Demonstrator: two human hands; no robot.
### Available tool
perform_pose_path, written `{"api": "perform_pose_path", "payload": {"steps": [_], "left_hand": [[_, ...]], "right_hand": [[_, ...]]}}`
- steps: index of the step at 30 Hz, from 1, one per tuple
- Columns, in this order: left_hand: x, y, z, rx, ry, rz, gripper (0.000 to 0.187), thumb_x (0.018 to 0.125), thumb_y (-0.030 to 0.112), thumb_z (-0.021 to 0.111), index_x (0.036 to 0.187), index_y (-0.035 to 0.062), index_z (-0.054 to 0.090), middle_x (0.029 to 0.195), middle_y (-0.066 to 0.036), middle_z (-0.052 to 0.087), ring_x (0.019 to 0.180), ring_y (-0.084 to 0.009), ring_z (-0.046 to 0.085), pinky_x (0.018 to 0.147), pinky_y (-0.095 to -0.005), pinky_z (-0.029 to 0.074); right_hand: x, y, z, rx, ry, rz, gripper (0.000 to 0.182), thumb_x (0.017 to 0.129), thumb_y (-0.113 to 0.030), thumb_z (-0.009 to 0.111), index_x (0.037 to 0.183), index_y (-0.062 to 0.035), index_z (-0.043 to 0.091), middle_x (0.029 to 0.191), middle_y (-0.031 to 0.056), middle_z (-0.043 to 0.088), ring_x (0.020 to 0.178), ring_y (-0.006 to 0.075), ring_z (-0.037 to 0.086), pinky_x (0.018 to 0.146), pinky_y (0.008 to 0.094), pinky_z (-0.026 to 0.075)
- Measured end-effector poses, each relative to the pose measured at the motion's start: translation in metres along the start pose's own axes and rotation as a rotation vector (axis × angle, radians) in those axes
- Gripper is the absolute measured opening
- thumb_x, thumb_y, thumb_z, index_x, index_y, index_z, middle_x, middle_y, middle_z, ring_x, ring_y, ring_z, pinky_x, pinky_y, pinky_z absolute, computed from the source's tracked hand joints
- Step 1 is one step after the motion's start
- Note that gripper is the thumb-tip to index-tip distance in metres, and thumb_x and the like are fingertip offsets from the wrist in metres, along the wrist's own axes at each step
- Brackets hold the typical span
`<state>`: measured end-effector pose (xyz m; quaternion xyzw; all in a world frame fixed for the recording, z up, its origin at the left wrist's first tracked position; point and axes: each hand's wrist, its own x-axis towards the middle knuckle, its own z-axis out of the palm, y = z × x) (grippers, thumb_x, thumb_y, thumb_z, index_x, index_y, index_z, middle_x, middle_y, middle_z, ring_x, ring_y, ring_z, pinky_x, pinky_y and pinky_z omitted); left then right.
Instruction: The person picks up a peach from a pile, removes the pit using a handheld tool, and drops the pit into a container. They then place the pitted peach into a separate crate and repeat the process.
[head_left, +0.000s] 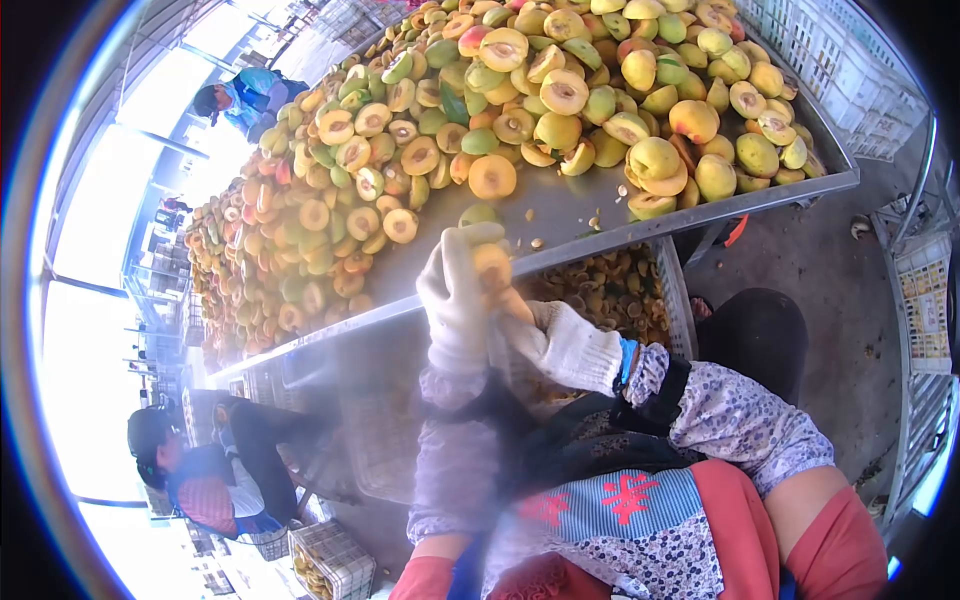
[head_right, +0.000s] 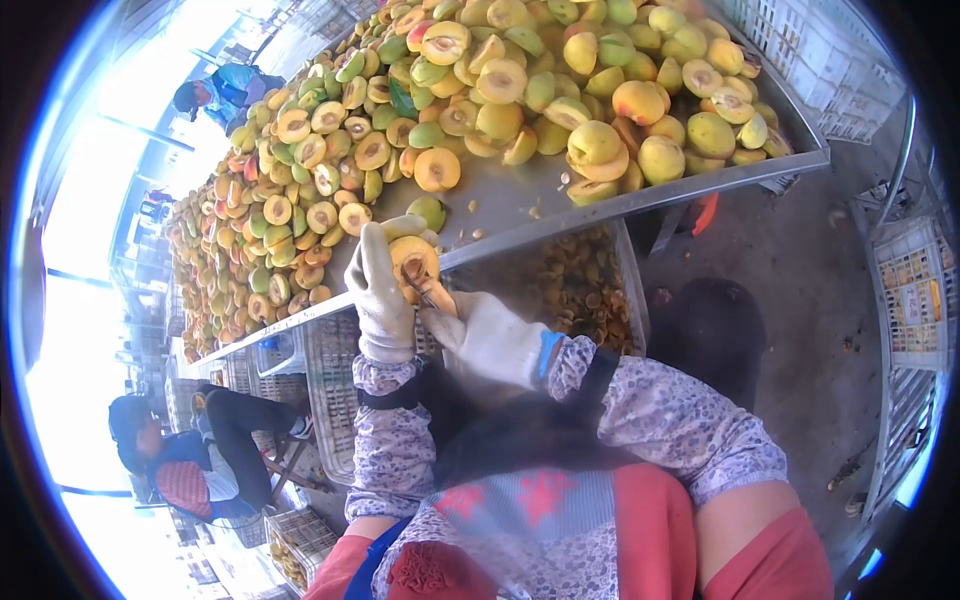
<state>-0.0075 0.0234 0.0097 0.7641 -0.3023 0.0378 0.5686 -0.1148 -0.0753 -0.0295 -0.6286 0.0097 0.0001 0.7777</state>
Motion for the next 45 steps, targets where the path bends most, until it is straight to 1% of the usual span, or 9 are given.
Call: {"api": "perform_pose_path", "payload": {"steps": [6, 12, 18, 24, 29, 33, 36, 40, 45], "left_hand": [[0.003, 0.009, 0.001, -0.084, 0.0, -0.065, 0.047, 0.104, 0.039, 0.046, 0.107, -0.0041, 0.064, 0.091, -0.012, 0.068, 0.079, -0.0198, 0.066, 0.069, -0.0299, 0.054], [-0.007, 0.008, 0.018, -0.202, 0.223, -0.154, 0.046, 0.1, 0.043, 0.054, 0.105, -0.0017, 0.064, 0.091, -0.013, 0.065, 0.075, -0.022, 0.066, 0.063, -0.0329, 0.055], [0.009, 0.012, -0.004, -0.767, -0.304, -0.598, 0.045, 0.098, 0.044, 0.053, 0.09, 0.0009, 0.062, 0.084, -0.018, 0.064, 0.067, -0.0276, 0.066, 0.058, -0.0347, 0.056], [-0.001, -0.001, 0.0, -0.612, -0.313, -0.444, 0.043, 0.097, 0.046, 0.054, 0.086, 0.0057, 0.061, 0.079, -0.012, 0.062, 0.067, -0.0257, 0.064, 0.056, -0.0348, 0.053], [-0.016, 0.011, 0.015, -1.137, -0.021, -0.576, 0.045, 0.103, 0.04, 0.043, 0.098, -0.0015, 0.061, 0.085, -0.018, 0.066, 0.066, -0.0277, 0.065, 0.061, -0.0369, 0.055], [-0.008, 0.012, 0.001, -0.423, -0.266, -0.478, 0.045, 0.098, 0.045, 0.053, 0.086, 0.0021, 0.059, 0.08, -0.016, 0.066, 0.066, -0.0277, 0.066, 0.058, -0.0378, 0.055], [-0.016, 0.006, 0.008, -0.788, -0.173, -0.564, 0.042, 0.099, 0.043, 0.052, 0.087, 0.0046, 0.059, 0.078, -0.015, 0.065, 0.064, -0.0268, 0.065, 0.058, -0.0375, 0.055], [-0.018, 0.007, 0.023, -1.288, 0.058, -0.582, 0.032, 0.098, 0.044, 0.053, 0.093, 0.0119, 0.058, 0.086, -0.007, 0.064, 0.073, -0.0247, 0.064, 0.059, -0.036, 0.055], [-0.016, 0.008, -0.036, -0.839, 0.5, -0.54, 0.037, 0.096, 0.042, 0.058, 0.111, 0.0084, 0.062, 0.095, -0.006, 0.067, 0.08, -0.0234, 0.067, 0.065, -0.034, 0.058]], "right_hand": [[0.003, -0.034, -0.024, 0.38, -0.272, 0.557, 0.051, 0.103, -0.05, 0.044, 0.089, -0.0048, 0.064, 0.067, 0.0022, 0.059, 0.057, 0.0135, 0.053, 0.055, 0.03, 0.044], [-0.003, -0.029, -0.019, 0.32, -0.273, 0.385, 0.048, 0.1, -0.055, 0.049, 0.086, -0.0096, 0.06, 0.06, -0.0015, 0.052, 0.045, 0.0103, 0.046, 0.04, 0.0275, 0.033], [-0.003, -0.022, -0.038, 0.954, -0.681, 0.746, 0.047, 0.095, -0.06, 0.056, 0.086, -0.0138, 0.058, 0.055, -0.0079, 0.039, 0.041, 0.0064, 0.035, 0.036, 0.0242, 0.026], [-0.001, -0.007, -0.045, 0.971, -0.697, 0.898, 0.047, 0.095, -0.06, 0.055, 0.084, -0.0143, 0.058, 0.055, -0.01, 0.038, 0.041, 0.0045, 0.033, 0.035, 0.0229, 0.023], [-0.006, -0.023, -0.032, 0.54, -0.567, 0.727, 0.05, 0.095, -0.06, 0.053, 0.086, -0.0119, 0.061, 0.056, -0.0071, 0.045, 0.042, 0.0076, 0.04, 0.037, 0.0254, 0.031], [-0.004, -0.031, -0.043, 0.062, -0.482, 0.557, 0.052, 0.096, -0.06, 0.051, 0.092, -0.0102, 0.064, 0.06, -0.0031, 0.052, 0.045, 0.011, 0.049, 0.039, 0.0255, 0.036], [-0.008, -0.024, -0.044, 0.089, -0.52, 0.504, 0.05, 0.096, -0.059, 0.051, 0.091, -0.0117, 0.064, 0.062, -0.0032, 0.052, 0.046, 0.0099, 0.049, 0.039, 0.0258, 0.035], [-0.009, 0.0, -0.023, 1.242, -0.785, 0.948, 0.045, 0.098, -0.055, 0.051, 0.085, -0.0141, 0.063, 0.061, -0.0034, 0.051, 0.044, 0.0106, 0.045, 0.039, 0.0259, 0.033], [-0.009, 0.0, -0.034, -0.538, -0.456, 0.308, 0.043, 0.095, -0.047, 0.053, 0.089, -0.0062, 0.067, 0.071, 0.0102, 0.066, 0.068, 0.0262, 0.065, 0.059, 0.0381, 0.05]]}}
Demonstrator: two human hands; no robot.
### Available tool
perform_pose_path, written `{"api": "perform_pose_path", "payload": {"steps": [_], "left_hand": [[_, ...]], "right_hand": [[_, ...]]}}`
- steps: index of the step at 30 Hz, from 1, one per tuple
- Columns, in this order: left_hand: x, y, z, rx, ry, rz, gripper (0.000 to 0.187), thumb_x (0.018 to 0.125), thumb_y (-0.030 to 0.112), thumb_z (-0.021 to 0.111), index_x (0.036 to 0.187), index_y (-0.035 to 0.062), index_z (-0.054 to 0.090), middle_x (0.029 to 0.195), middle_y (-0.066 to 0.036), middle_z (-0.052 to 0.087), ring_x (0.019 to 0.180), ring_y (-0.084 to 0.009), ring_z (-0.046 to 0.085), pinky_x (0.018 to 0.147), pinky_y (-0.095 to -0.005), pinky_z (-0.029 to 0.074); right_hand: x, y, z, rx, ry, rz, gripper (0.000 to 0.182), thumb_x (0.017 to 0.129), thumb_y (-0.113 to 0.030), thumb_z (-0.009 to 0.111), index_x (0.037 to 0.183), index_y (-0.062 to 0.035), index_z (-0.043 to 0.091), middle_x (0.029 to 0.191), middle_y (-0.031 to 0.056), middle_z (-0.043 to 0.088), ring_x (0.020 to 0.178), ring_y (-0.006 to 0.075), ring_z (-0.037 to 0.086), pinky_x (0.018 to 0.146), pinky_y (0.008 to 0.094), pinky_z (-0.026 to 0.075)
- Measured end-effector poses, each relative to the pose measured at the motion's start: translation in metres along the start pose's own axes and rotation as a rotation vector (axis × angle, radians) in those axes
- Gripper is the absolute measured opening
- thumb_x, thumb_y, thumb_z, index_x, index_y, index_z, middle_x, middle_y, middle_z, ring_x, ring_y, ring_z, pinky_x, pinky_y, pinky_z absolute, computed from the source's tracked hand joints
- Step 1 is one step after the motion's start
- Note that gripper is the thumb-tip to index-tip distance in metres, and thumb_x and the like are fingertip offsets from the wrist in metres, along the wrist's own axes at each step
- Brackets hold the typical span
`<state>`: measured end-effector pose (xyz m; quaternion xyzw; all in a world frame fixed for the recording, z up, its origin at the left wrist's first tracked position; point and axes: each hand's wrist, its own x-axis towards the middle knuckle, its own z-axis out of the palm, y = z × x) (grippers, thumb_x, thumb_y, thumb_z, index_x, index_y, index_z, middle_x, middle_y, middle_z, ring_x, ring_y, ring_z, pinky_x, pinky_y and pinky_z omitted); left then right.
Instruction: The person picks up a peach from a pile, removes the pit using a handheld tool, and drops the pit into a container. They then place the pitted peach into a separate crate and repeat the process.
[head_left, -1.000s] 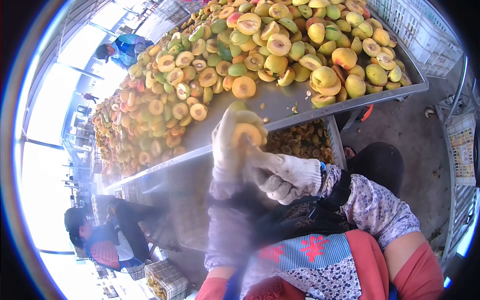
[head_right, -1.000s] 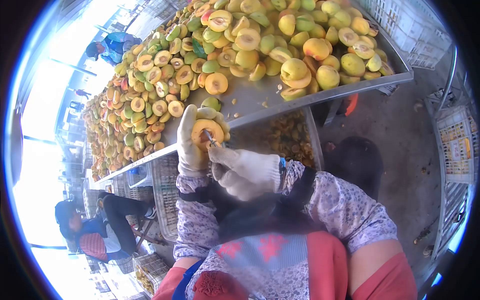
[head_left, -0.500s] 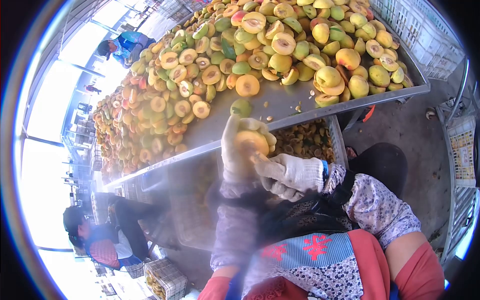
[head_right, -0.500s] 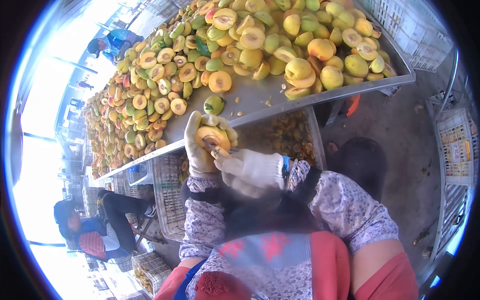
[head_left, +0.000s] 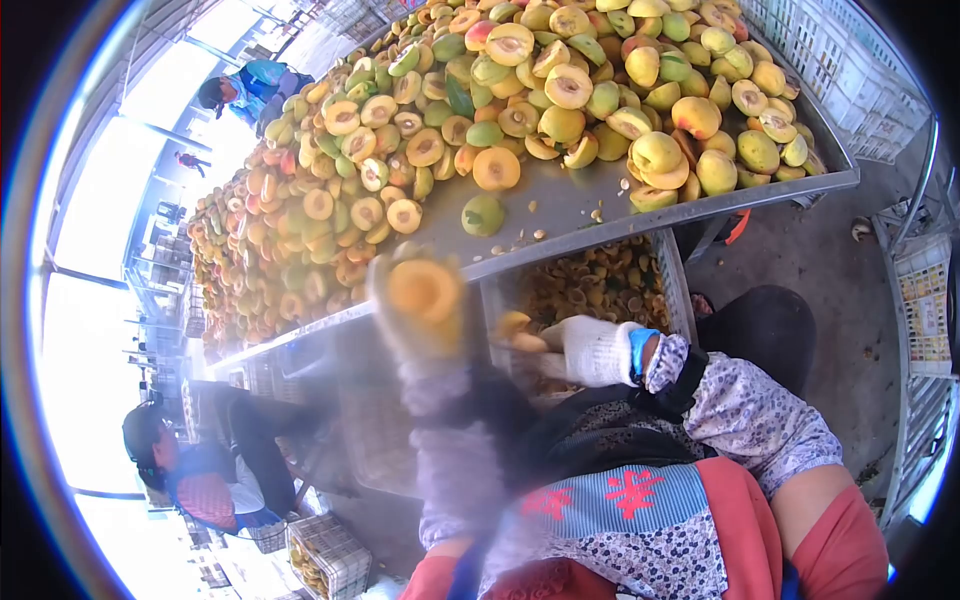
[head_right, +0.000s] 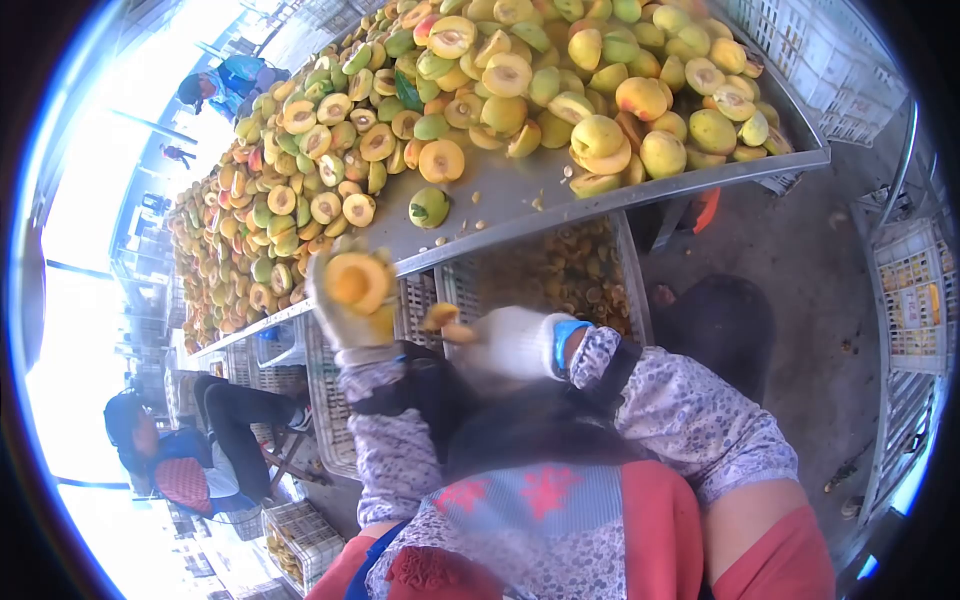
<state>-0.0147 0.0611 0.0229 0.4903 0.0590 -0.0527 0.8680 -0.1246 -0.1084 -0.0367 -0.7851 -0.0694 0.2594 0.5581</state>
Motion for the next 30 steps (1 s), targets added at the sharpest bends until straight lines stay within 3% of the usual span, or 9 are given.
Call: {"api": "perform_pose_path", "payload": {"steps": [1, 6, 9, 15, 20, 23, 25, 27, 30], "left_hand": [[0.006, 0.015, -0.019, 0.09, 0.079, 0.123, 0.04, 0.095, 0.043, 0.059, 0.113, 0.0066, 0.064, 0.094, -0.007, 0.068, 0.081, -0.0232, 0.067, 0.066, -0.0338, 0.058], [0.009, 0.085, -0.084, 1.843, 0.185, 0.702, 0.05, 0.095, 0.043, 0.061, 0.114, -0.0031, 0.067, 0.092, -0.014, 0.072, 0.085, -0.0203, 0.066, 0.078, -0.0295, 0.052], [0.025, 0.057, -0.03, 1.333, -0.03, 0.461, 0.052, 0.094, 0.043, 0.063, 0.118, -0.0036, 0.066, 0.101, -0.016, 0.072, 0.091, -0.0223, 0.065, 0.086, -0.0319, 0.049], [0.094, -0.04, 0.036, 1.78, -0.517, 0.384, 0.075, 0.083, 0.048, 0.069, 0.139, 0.0029, 0.05, 0.146, -0.023, 0.045, 0.131, -0.0347, 0.049, 0.11, -0.0418, 0.039], [0.118, -0.048, 0.026, 1.503, -0.506, 0.282, 0.059, 0.083, 0.03, 0.077, 0.13, 0.0009, 0.057, 0.093, -0.008, 0.069, 0.089, -0.0227, 0.068, 0.076, -0.0326, 0.055], [0.079, -0.025, 0.029, 0.639, -0.403, -0.157, 0.05, 0.091, 0.032, 0.071, 0.129, 0.0021, 0.058, 0.093, -0.005, 0.066, 0.085, -0.0151, 0.066, 0.069, -0.0289, 0.054], [0.088, -0.041, 0.008, 0.806, -0.598, 0.29, 0.043, 0.1, 0.035, 0.058, 0.129, 0.0033, 0.058, 0.099, -0.008, 0.067, 0.086, -0.0158, 0.067, 0.066, -0.029, 0.053], [0.035, -0.017, 0.043, 0.243, -0.401, -0.299, 0.047, 0.104, 0.039, 0.047, 0.13, 0.0009, 0.056, 0.104, -0.012, 0.068, 0.087, -0.0173, 0.067, 0.065, -0.0276, 0.053], [0.025, -0.023, 0.04, 0.324, -0.477, -0.252, 0.054, 0.104, 0.043, 0.041, 0.13, -0.0015, 0.055, 0.105, -0.015, 0.069, 0.088, -0.0186, 0.068, 0.064, -0.0265, 0.053]], "right_hand": [[0.002, 0.009, -0.001, -0.506, 0.187, -0.071, 0.042, 0.094, -0.043, 0.053, 0.093, -0.0041, 0.07, 0.078, 0.0152, 0.07, 0.079, 0.0332, 0.069, 0.07, 0.0437, 0.055], [0.0, 0.001, -0.012, -0.533, 0.221, 0.23, 0.04, 0.093, -0.042, 0.057, 0.104, -0.0041, 0.068, 0.098, 0.0214, 0.07, 0.097, 0.0401, 0.066, 0.085, 0.0496, 0.051], [0.004, 0.01, -0.015, -0.537, 0.288, 0.141, 0.039, 0.093, -0.04, 0.057, 0.105, -0.0038, 0.066, 0.093, 0.0209, 0.071, 0.092, 0.0404, 0.067, 0.082, 0.05, 0.052], [0.005, 0.025, -0.013, -0.481, 0.248, 0.154, 0.045, 0.092, -0.043, 0.055, 0.1, -0.0019, 0.07, 0.09, 0.0237, 0.07, 0.089, 0.0423, 0.067, 0.082, 0.0507, 0.051], [-0.002, -0.005, -0.032, -0.393, 0.507, -0.011, 0.036, 0.091, -0.036, 0.065, 0.099, -0.0018, 0.066, 0.088, 0.0249, 0.069, 0.088, 0.0434, 0.066, 0.078, 0.0503, 0.052], [0.005, -0.008, -0.035, -0.238, 0.758, -0.13, 0.028, 0.094, -0.031, 0.059, 0.098, -0.0042, 0.066, 0.087, 0.0232, 0.068, 0.086, 0.044, 0.065, 0.074, 0.0511, 0.051], [0.008, -0.01, -0.034, -0.183, 0.817, -0.216, 0.028, 0.092, -0.031, 0.064, 0.096, -0.0035, 0.064, 0.086, 0.0238, 0.067, 0.084, 0.044, 0.064, 0.072, 0.0508, 0.051], [0.014, -0.007, -0.031, -0.213, 0.879, -0.246, 0.03, 0.093, -0.033, 0.063, 0.095, -0.003, 0.064, 0.083, 0.0227, 0.067, 0.083, 0.0433, 0.065, 0.072, 0.0505, 0.051], [0.014, -0.009, -0.027, -0.238, 0.852, -0.218, 0.031, 0.093, -0.034, 0.063, 0.093, -0.003, 0.064, 0.081, 0.022, 0.067, 0.082, 0.0431, 0.065, 0.071, 0.0504, 0.051]]}}
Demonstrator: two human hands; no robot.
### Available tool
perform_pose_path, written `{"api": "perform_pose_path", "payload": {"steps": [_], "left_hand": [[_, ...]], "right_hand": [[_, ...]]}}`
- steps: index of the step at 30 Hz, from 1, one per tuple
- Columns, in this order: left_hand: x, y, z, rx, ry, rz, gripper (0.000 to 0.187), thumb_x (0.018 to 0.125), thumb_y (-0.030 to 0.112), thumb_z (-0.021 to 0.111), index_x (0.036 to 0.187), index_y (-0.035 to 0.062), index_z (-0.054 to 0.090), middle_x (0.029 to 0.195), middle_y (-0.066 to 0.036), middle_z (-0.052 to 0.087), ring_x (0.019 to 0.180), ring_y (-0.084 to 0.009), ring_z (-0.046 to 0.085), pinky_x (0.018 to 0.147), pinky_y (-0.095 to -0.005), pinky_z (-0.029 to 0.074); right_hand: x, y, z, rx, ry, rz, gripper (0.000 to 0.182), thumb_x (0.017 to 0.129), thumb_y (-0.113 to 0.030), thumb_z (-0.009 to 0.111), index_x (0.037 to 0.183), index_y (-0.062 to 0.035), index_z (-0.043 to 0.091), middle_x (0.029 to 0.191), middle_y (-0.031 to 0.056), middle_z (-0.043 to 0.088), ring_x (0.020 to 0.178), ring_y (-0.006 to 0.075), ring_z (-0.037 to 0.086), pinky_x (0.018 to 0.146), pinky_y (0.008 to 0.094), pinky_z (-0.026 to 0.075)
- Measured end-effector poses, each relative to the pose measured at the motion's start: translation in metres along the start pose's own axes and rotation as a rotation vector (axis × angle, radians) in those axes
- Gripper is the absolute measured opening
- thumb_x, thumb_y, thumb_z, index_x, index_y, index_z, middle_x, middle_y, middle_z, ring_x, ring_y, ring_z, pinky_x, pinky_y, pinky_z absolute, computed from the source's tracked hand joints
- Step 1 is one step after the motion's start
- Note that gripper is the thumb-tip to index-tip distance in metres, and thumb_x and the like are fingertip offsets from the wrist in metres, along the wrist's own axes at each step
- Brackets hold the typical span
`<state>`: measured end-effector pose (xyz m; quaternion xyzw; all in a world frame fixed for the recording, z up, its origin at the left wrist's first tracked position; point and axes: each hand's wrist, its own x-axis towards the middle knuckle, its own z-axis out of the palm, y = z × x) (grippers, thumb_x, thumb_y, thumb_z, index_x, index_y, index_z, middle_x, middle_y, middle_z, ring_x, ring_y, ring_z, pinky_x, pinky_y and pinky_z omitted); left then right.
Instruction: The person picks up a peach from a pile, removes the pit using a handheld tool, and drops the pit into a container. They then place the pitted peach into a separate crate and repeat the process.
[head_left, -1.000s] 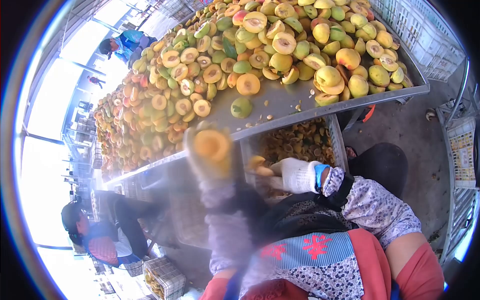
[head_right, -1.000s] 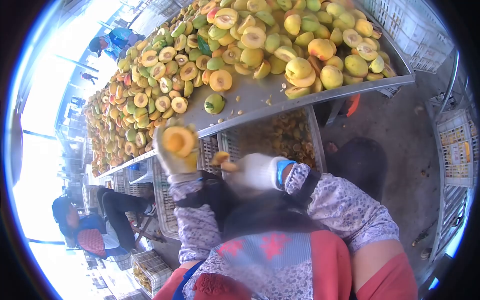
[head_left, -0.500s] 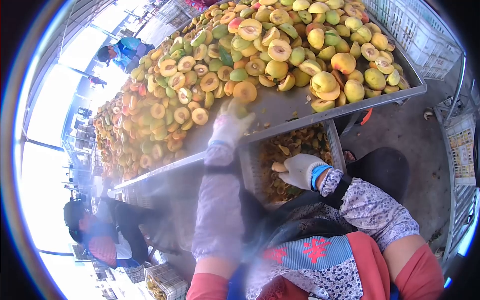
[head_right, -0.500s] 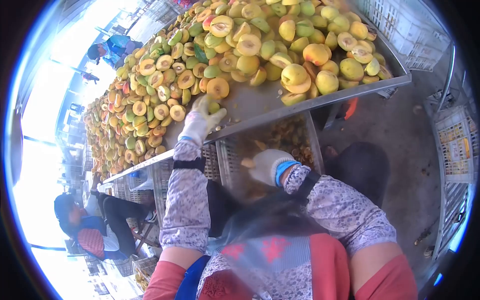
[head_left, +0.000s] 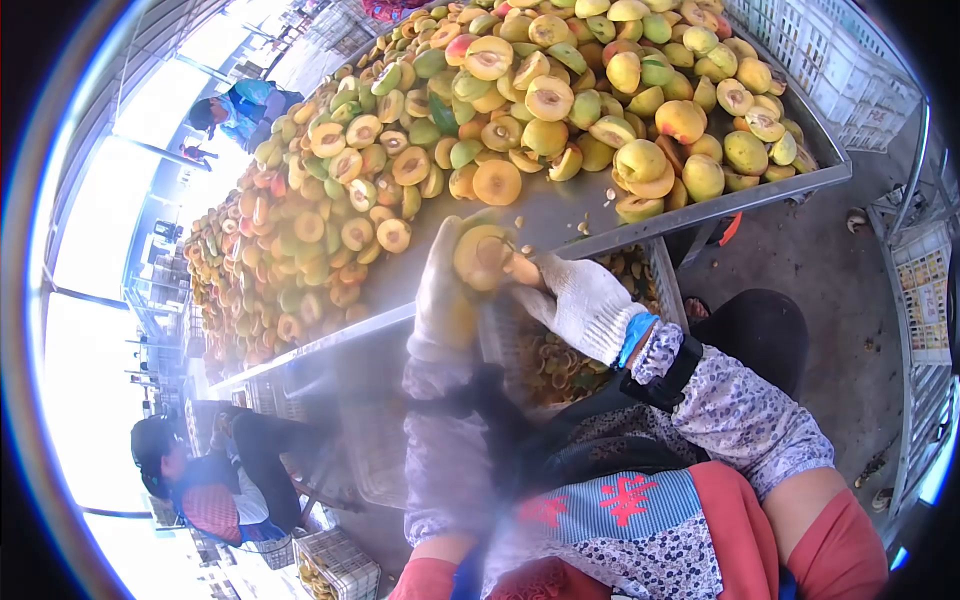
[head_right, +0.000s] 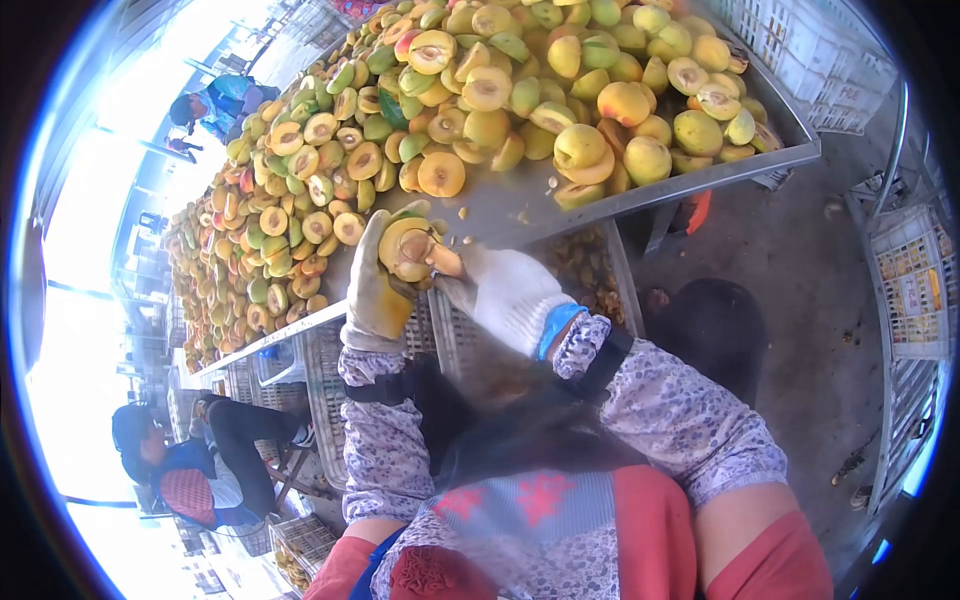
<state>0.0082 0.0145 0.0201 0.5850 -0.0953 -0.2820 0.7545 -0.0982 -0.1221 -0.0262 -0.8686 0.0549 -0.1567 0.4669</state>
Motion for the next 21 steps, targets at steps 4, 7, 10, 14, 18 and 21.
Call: {"api": "perform_pose_path", "payload": {"steps": [4, 7, 10, 14, 18, 21], "left_hand": [[-0.004, -0.008, -0.004, -0.001, -0.024, 0.003, 0.058, 0.104, 0.046, 0.037, 0.125, -0.0042, 0.057, 0.102, -0.016, 0.069, 0.086, -0.0208, 0.068, 0.07, -0.0281, 0.054], [-0.009, -0.006, -0.002, 0.1, -0.021, 0.053, 0.059, 0.105, 0.047, 0.037, 0.12, -0.0052, 0.059, 0.1, -0.015, 0.068, 0.086, -0.022, 0.067, 0.074, -0.0302, 0.054], [-0.012, -0.006, 0.001, 0.188, 0.02, 0.121, 0.06, 0.104, 0.049, 0.037, 0.117, -0.0061, 0.059, 0.096, -0.014, 0.067, 0.086, -0.0221, 0.066, 0.076, -0.0314, 0.054], [-0.006, -0.024, 0.004, 0.586, 0.098, 0.523, 0.06, 0.105, 0.048, 0.036, 0.116, -0.0063, 0.059, 0.094, -0.014, 0.066, 0.086, -0.0218, 0.065, 0.077, -0.0307, 0.053], [-0.013, -0.03, 0.014, 0.044, 0.167, 0.261, 0.059, 0.105, 0.047, 0.035, 0.114, -0.0059, 0.06, 0.093, -0.015, 0.066, 0.084, -0.0208, 0.064, 0.076, -0.0301, 0.053], [-0.013, -0.032, 0.01, 0.368, 0.195, 0.387, 0.06, 0.105, 0.048, 0.035, 0.112, -0.0057, 0.061, 0.092, -0.016, 0.067, 0.081, -0.0196, 0.063, 0.074, -0.0282, 0.052]], "right_hand": [[-0.002, -0.006, -0.007, -0.061, -0.043, 0.021, 0.032, 0.094, -0.036, 0.062, 0.094, -0.0031, 0.064, 0.082, 0.0218, 0.067, 0.082, 0.0431, 0.065, 0.071, 0.0505, 0.051], [-0.005, -0.003, -0.003, -0.076, -0.1, -0.001, 0.033, 0.095, -0.037, 0.06, 0.093, -0.0036, 0.064, 0.081, 0.0218, 0.067, 0.08, 0.0431, 0.065, 0.071, 0.0507, 0.051], [-0.008, -0.002, 0.002, -0.038, -0.107, -0.001, 0.034, 0.095, -0.038, 0.059, 0.093, -0.004, 0.064, 0.081, 0.022, 0.066, 0.08, 0.0437, 0.064, 0.071, 0.0508, 0.051], [-0.01, -0.015, -0.001, -0.003, -0.143, 0.081, 0.036, 0.096, -0.04, 0.058, 0.094, -0.0041, 0.064, 0.082, 0.0229, 0.066, 0.082, 0.0443, 0.064, 0.072, 0.0513, 0.051], [-0.012, -0.013, 0.003, -0.017, -0.17, 0.146, 0.036, 0.096, -0.04, 0.058, 0.094, -0.004, 0.063, 0.082, 0.0226, 0.066, 0.084, 0.0439, 0.064, 0.074, 0.0517, 0.05], [-0.013, -0.006, 0.005, -0.055, -0.17, 0.134, 0.036, 0.095, -0.04, 0.059, 0.096, -0.0044, 0.063, 0.084, 0.0219, 0.067, 0.085, 0.0432, 0.064, 0.075, 0.0515, 0.05]]}}
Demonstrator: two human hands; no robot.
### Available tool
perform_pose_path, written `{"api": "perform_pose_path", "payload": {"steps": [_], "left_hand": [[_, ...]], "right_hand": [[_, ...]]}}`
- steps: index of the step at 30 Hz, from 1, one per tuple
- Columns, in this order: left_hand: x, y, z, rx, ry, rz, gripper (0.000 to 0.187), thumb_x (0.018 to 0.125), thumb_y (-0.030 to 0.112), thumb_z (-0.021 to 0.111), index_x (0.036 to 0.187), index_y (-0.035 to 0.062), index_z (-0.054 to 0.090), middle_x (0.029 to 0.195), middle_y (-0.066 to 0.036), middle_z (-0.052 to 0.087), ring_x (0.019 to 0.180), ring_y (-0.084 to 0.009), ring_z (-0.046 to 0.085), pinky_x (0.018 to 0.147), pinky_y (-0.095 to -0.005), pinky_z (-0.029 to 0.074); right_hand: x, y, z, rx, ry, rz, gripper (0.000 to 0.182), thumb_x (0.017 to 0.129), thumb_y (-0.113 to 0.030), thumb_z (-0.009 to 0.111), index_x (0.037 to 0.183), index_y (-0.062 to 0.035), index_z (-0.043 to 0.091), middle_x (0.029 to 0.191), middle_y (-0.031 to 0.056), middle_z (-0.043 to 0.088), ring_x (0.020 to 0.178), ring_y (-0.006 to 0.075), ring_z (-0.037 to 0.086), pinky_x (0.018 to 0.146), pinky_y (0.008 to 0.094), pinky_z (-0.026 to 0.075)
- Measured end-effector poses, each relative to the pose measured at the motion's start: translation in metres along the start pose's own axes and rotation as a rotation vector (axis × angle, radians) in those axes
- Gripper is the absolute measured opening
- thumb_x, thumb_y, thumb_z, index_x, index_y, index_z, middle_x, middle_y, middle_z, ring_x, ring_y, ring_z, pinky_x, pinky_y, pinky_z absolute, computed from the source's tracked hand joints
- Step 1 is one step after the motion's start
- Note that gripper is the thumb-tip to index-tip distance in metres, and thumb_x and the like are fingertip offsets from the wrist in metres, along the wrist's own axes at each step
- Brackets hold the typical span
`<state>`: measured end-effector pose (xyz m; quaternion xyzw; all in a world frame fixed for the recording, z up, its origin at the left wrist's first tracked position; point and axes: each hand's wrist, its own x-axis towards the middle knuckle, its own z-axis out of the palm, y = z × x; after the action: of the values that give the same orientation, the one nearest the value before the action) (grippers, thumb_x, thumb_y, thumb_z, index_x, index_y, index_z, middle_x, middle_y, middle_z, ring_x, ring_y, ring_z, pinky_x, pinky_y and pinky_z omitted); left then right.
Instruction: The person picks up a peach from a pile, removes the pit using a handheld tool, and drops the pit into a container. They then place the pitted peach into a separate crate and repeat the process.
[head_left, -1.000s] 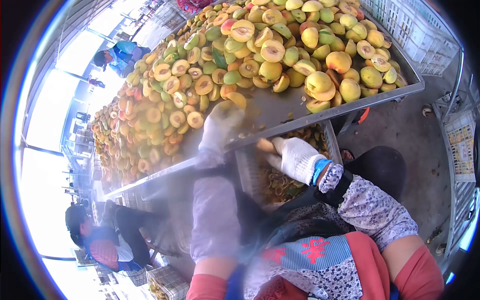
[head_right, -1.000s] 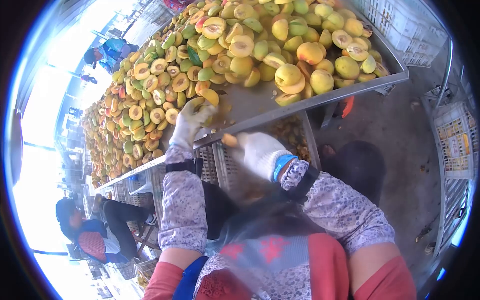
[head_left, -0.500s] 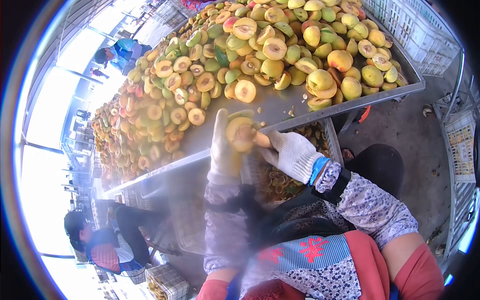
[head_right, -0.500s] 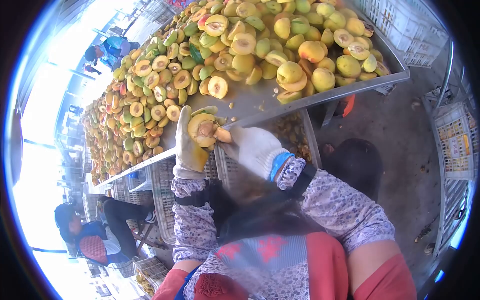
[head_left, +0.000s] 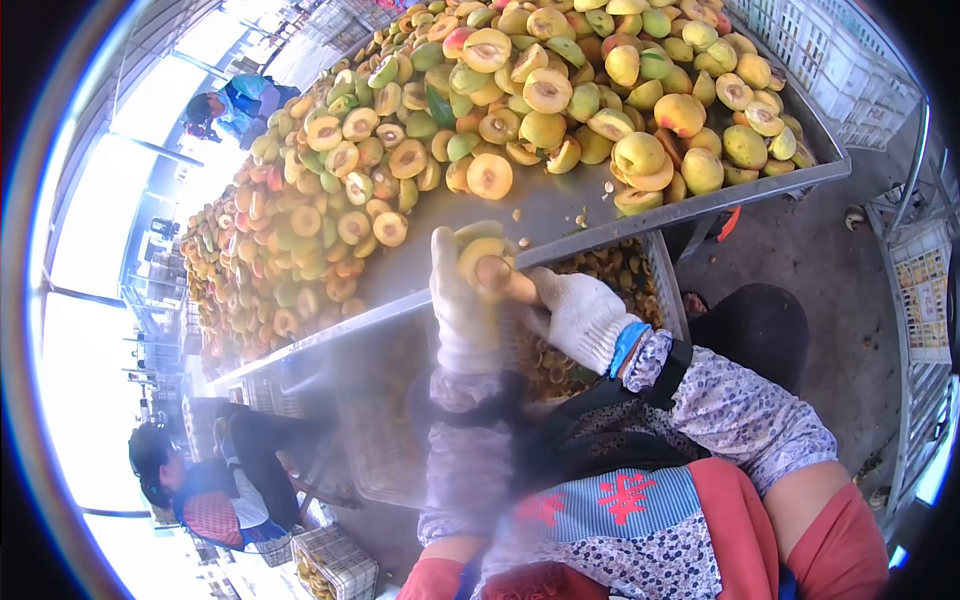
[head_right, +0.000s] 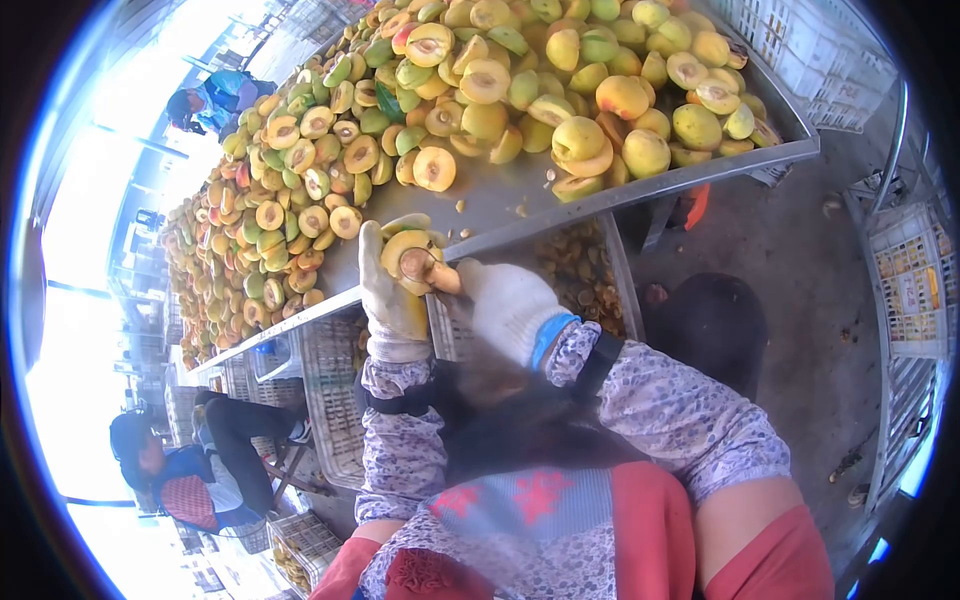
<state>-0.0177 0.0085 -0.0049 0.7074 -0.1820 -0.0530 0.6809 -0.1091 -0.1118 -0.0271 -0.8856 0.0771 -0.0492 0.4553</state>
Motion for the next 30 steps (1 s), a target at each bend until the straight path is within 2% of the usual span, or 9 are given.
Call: {"api": "perform_pose_path", "payload": {"steps": [8, 14, 16, 19, 21, 24, 25, 28, 30], "left_hand": [[0.007, 0.003, -0.009, 0.203, -0.147, 0.034, 0.058, 0.104, 0.041, 0.036, 0.097, -0.0081, 0.065, 0.075, -0.015, 0.066, 0.059, -0.0198, 0.063, 0.063, -0.028, 0.051], [0.004, 0.009, -0.018, 0.152, -0.239, -0.108, 0.058, 0.104, 0.042, 0.039, 0.096, -0.0082, 0.066, 0.074, -0.015, 0.066, 0.059, -0.0199, 0.064, 0.065, -0.0286, 0.052], [0.011, -0.001, -0.028, 0.286, -0.283, -0.031, 0.061, 0.104, 0.047, 0.039, 0.1, -0.008, 0.066, 0.073, -0.013, 0.066, 0.059, -0.0201, 0.064, 0.066, -0.0296, 0.052], [0.009, -0.004, -0.027, 0.366, -0.263, 0.085, 0.064, 0.103, 0.053, 0.04, 0.114, -0.0069, 0.06, 0.09, -0.016, 0.067, 0.073, -0.0207, 0.066, 0.073, -0.0318, 0.054], [-0.005, 0.033, 0.003, -0.33, -0.08, -0.237, 0.065, 0.102, 0.055, 0.042, 0.129, -0.0033, 0.051, 0.11, -0.018, 0.062, 0.089, -0.0217, 0.065, 0.082, -0.0342, 0.054], [-0.012, 0.015, 0.017, -0.402, 0.059, -0.116, 0.062, 0.102, 0.053, 0.044, 0.135, 0.0003, 0.046, 0.119, -0.017, 0.057, 0.097, -0.0231, 0.062, 0.087, -0.0364, 0.053], [-0.013, 0.009, 0.018, -0.198, 0.062, 0.035, 0.058, 0.102, 0.052, 0.045, 0.132, 0.0017, 0.048, 0.112, -0.014, 0.058, 0.092, -0.0234, 0.062, 0.084, -0.0363, 0.054], [-0.014, 0.002, 0.02, -0.049, 0.079, 0.103, 0.056, 0.103, 0.05, 0.044, 0.129, 0.0016, 0.05, 0.113, -0.014, 0.058, 0.09, -0.0241, 0.063, 0.08, -0.0362, 0.055], [-0.015, 0.006, 0.021, 0.004, 0.088, 0.12, 0.054, 0.103, 0.049, 0.043, 0.127, 0.0012, 0.052, 0.11, -0.014, 0.059, 0.086, -0.0243, 0.064, 0.076, -0.036, 0.055]], "right_hand": [[0.0, 0.0, 0.003, -0.034, -0.073, 0.073, 0.031, 0.094, -0.037, 0.06, 0.099, -0.0069, 0.064, 0.088, 0.02, 0.068, 0.087, 0.0421, 0.065, 0.076, 0.0504, 0.051], [-0.005, 0.006, 0.006, -0.018, -0.106, 0.041, 0.032, 0.094, -0.038, 0.06, 0.098, -0.0063, 0.065, 0.088, 0.0206, 0.068, 0.088, 0.0422, 0.065, 0.077, 0.0503, 0.051], [-0.007, 0.005, 0.008, -0.009, -0.107, 0.047, 0.032, 0.094, -0.037, 0.06, 0.098, -0.0062, 0.065, 0.088, 0.0206, 0.068, 0.088, 0.0425, 0.064, 0.077, 0.0503, 0.051], [-0.011, 0.0, 0.012, 0.222, -0.03, -0.017, 0.027, 0.095, -0.031, 0.061, 0.103, -0.0058, 0.066, 0.091, 0.0221, 0.069, 0.09, 0.0418, 0.065, 0.077, 0.0471, 0.052], [-0.013, -0.004, 0.011, 0.451, -0.035, 0.023, 0.027, 0.097, -0.026, 0.061, 0.112, -0.0042, 0.066, 0.096, 0.0217, 0.07, 0.094, 0.0379, 0.067, 0.081, 0.0417, 0.052], [-0.01, -0.005, 0.019, 0.725, -0.141, 0.077, 0.03, 0.098, -0.024, 0.06, 0.118, -0.0021, 0.064, 0.101, 0.0196, 0.07, 0.099, 0.0335, 0.067, 0.086, 0.0383, 0.051], [-0.009, -0.006, 0.019, 0.725, -0.143, 0.079, 0.03, 0.098, -0.024, 0.06, 0.118, -0.0021, 0.064, 0.101, 0.0196, 0.07, 0.099, 0.0335, 0.067, 0.086, 0.0383, 0.051], [-0.007, -0.01, 0.013, 0.852, -0.259, 0.221, 0.033, 0.099, -0.026, 0.059, 0.119, -0.0013, 0.064, 0.103, 0.0167, 0.07, 0.101, 0.0314, 0.066, 0.088, 0.0383, 0.05], [-0.007, -0.013, 0.008, 0.621, -0.245, 0.243, 0.032, 0.099, -0.028, 0.057, 0.118, -0.0026, 0.064, 0.101, 0.0201, 0.07, 0.099, 0.036, 0.066, 0.086, 0.0401, 0.051]]}}
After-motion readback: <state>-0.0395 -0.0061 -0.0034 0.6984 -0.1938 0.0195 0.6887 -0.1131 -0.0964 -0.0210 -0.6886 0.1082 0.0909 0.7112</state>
